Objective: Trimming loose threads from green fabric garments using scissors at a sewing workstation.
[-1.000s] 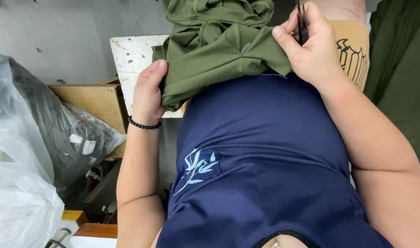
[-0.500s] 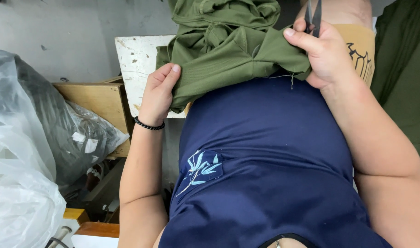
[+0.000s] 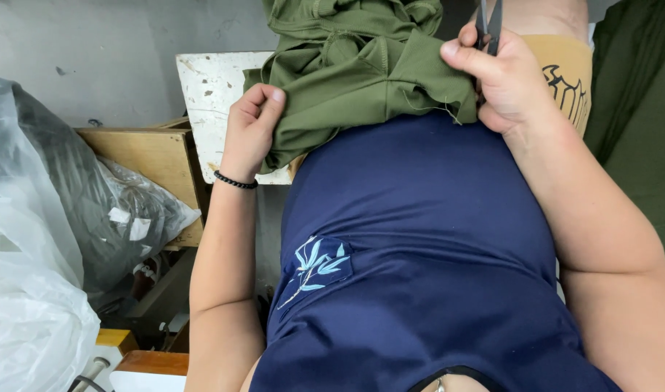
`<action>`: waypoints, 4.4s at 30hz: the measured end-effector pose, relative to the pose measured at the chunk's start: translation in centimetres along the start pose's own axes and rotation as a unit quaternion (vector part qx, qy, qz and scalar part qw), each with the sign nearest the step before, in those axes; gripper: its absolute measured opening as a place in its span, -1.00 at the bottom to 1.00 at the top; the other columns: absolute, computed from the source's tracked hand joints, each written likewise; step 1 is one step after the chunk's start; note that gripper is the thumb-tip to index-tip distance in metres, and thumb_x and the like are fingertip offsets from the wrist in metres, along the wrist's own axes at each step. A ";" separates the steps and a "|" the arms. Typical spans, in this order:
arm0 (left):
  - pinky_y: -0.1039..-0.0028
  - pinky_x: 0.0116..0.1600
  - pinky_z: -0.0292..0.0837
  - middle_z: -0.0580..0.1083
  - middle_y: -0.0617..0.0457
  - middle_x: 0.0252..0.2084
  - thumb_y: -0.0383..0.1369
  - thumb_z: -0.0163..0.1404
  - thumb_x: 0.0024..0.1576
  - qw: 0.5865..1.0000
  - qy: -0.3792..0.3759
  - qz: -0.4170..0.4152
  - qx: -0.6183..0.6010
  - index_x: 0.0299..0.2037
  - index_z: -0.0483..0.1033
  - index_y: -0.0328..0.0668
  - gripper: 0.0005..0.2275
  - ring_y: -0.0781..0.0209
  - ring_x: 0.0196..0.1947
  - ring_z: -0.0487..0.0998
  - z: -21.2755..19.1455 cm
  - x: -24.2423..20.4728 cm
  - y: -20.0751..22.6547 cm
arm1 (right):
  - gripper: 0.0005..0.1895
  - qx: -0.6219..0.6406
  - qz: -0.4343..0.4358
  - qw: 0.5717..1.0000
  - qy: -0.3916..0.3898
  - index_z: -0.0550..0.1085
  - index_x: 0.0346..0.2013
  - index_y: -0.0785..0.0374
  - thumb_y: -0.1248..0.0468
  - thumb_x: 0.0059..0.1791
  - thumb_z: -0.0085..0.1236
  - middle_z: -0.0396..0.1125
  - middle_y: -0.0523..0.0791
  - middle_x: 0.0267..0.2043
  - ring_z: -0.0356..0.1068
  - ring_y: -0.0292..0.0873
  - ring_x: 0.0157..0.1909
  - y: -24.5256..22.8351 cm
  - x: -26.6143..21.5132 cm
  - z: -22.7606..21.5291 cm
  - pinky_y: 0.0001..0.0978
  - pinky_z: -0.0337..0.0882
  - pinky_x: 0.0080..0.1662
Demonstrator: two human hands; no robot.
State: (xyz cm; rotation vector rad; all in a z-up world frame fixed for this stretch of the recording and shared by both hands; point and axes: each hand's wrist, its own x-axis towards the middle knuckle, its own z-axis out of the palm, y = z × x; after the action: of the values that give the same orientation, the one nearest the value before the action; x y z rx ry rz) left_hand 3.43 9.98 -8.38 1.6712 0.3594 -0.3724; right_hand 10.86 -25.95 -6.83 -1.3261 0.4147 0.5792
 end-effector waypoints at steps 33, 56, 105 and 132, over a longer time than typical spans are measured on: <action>0.47 0.08 0.48 0.63 0.04 -0.08 -0.15 0.00 0.25 0.951 -0.007 0.244 0.189 -0.07 0.60 -0.14 -0.74 0.23 -0.09 0.64 4.7 -5.9 4.9 | -0.67 -0.473 -0.400 0.762 -0.189 0.27 -0.43 0.17 0.24 0.06 0.26 0.42 -0.22 -0.21 0.35 -0.26 -0.24 -7.8 -7.4 5.4 -0.38 0.30 -0.10; 0.34 0.05 0.48 0.53 0.04 -0.15 -0.26 -0.12 0.32 0.926 -0.004 0.343 0.158 -0.08 0.48 -0.05 -0.85 0.05 -0.12 0.60 10.2 -7.7 7.5 | -0.78 -0.522 -0.471 0.710 0.041 0.53 0.10 0.39 0.35 0.25 0.38 0.47 0.02 -0.01 0.47 -0.04 0.00 -6.5 -12.3 2.8 -0.21 0.39 0.14; 0.47 -0.12 0.44 0.51 0.01 -0.31 -0.50 0.12 0.24 0.960 -0.018 0.264 -0.088 -0.13 0.62 -0.33 -0.92 0.35 -0.27 0.48 9.3 -8.4 7.5 | -0.83 -0.338 -0.406 0.840 -0.125 0.54 -0.05 0.54 0.51 0.08 0.11 0.44 0.05 -0.22 0.44 -0.23 -0.61 -3.7 -13.4 8.0 -0.53 0.38 -0.63; 0.52 0.02 0.40 0.49 0.04 -0.18 -0.42 0.04 0.29 0.973 -0.054 0.225 -0.023 -0.08 0.55 -0.27 -0.90 0.26 -0.17 0.50 7.2 -9.6 8.8 | -0.46 -0.206 -0.212 0.912 -0.286 0.26 0.27 0.34 0.03 0.11 -0.08 0.27 -0.07 0.20 0.07 -0.43 -0.29 -5.8 -5.7 4.9 -0.64 0.07 -0.41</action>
State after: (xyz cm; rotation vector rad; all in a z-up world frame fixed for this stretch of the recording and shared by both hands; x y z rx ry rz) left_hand -1.61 1.53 2.75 1.6240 -0.0953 -0.1133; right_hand 9.73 -22.87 2.08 -1.5074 -0.4964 0.6725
